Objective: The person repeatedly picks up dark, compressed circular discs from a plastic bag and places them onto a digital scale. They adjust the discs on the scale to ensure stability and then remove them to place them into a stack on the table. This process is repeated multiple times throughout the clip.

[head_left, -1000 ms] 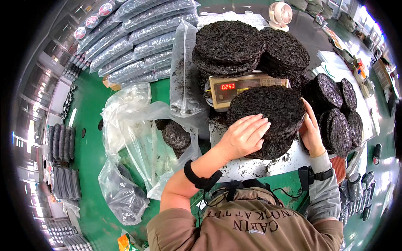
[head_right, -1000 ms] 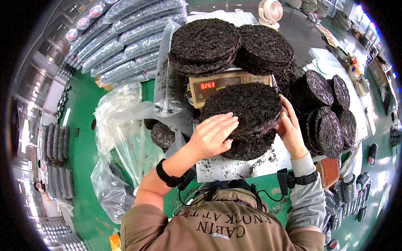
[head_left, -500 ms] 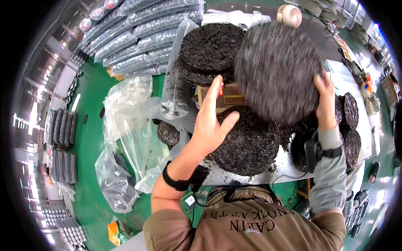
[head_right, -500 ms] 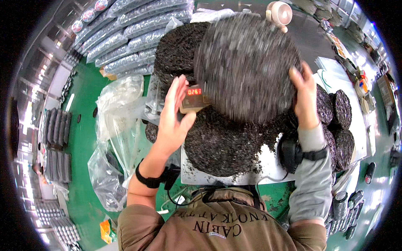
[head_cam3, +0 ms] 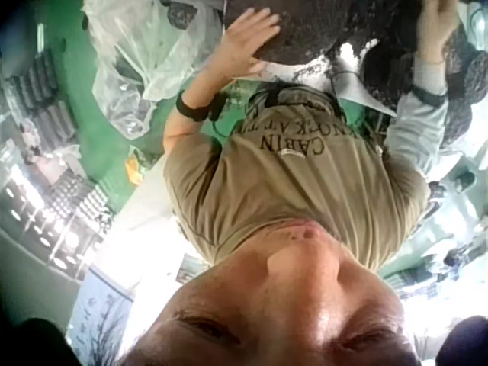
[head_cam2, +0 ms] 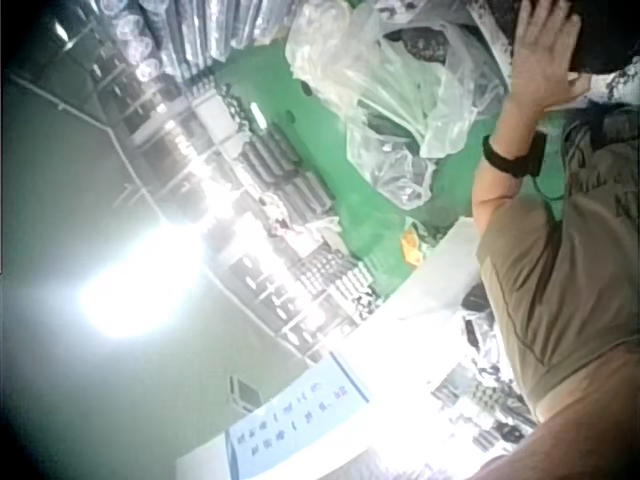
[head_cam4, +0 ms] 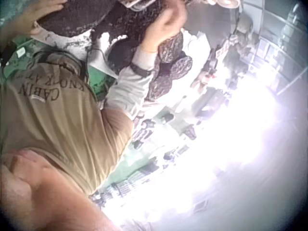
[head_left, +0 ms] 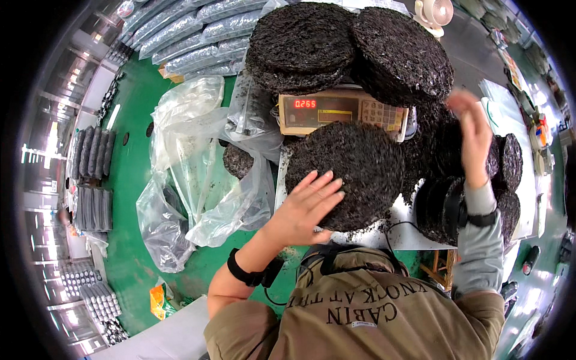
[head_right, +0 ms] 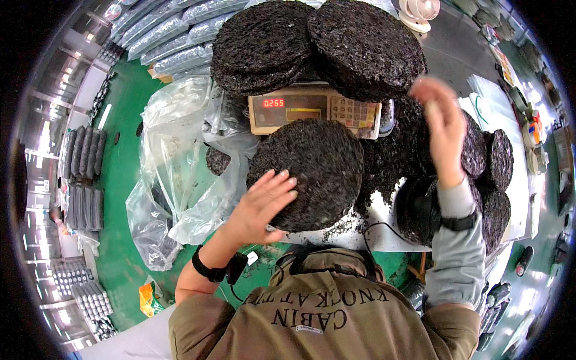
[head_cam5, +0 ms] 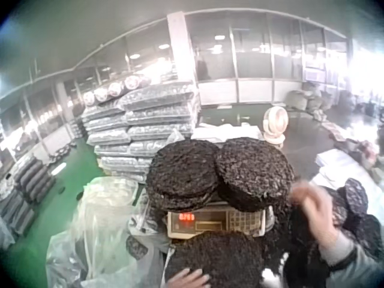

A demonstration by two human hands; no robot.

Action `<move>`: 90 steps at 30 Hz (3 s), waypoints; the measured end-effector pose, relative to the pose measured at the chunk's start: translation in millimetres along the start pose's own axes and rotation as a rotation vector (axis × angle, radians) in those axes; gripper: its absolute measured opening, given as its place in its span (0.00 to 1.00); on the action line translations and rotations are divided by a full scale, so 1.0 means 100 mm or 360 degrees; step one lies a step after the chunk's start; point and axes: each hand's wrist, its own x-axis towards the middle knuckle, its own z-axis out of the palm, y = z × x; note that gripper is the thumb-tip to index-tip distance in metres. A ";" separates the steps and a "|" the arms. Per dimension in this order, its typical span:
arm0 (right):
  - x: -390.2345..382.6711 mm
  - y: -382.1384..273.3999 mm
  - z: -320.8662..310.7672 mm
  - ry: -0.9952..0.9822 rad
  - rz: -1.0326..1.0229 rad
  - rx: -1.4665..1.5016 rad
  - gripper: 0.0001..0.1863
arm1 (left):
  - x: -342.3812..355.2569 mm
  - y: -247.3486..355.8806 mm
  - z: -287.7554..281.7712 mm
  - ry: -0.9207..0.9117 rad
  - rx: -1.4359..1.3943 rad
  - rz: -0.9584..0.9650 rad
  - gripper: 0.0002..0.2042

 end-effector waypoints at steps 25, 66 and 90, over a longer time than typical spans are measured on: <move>-0.81 -0.23 0.90 -0.0546 0.0760 0.0483 0.25 | -0.02 -0.21 0.09 -0.0350 0.0097 -0.0039 0.45; 0.45 -0.17 0.04 -0.0301 -0.0816 -0.0986 0.26 | 1.24 -1.06 -1.18 0.1628 -0.0024 -0.0411 0.15; -0.99 -0.24 0.80 -0.0698 -0.0311 -0.0642 0.35 | -0.02 -0.58 0.13 0.0526 -0.0154 -0.0422 0.10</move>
